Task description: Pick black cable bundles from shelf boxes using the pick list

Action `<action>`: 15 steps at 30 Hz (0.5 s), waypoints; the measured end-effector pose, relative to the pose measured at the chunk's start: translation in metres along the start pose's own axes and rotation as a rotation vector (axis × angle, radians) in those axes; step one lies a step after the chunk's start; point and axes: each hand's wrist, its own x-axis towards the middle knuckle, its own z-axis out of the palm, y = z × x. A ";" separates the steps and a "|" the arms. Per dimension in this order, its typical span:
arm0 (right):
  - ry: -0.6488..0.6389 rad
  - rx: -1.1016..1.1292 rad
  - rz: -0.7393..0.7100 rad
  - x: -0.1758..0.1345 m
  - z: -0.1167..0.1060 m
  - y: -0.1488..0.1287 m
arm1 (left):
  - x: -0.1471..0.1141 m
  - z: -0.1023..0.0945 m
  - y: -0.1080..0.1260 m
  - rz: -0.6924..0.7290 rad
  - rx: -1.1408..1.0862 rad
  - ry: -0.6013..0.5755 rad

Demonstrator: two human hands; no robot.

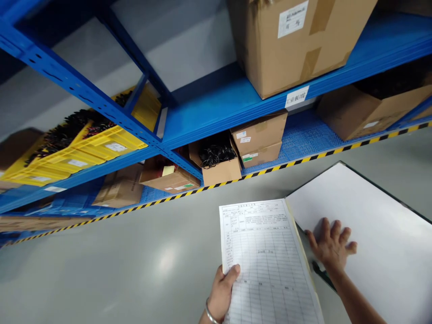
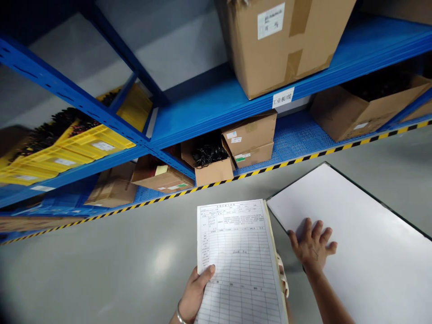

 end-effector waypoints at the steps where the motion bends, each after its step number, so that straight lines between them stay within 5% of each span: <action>1: 0.002 0.002 -0.005 -0.002 -0.001 0.001 | 0.002 -0.002 0.001 0.007 0.007 -0.008; 9: 0.029 0.021 0.001 -0.009 0.005 0.009 | 0.022 0.003 0.025 0.046 0.039 -0.030; 12: 0.038 0.042 0.012 -0.004 0.012 0.010 | 0.036 0.010 0.071 0.128 0.069 0.105; 15: 0.062 0.093 0.024 -0.001 0.018 0.011 | 0.059 0.015 0.155 0.360 0.169 0.359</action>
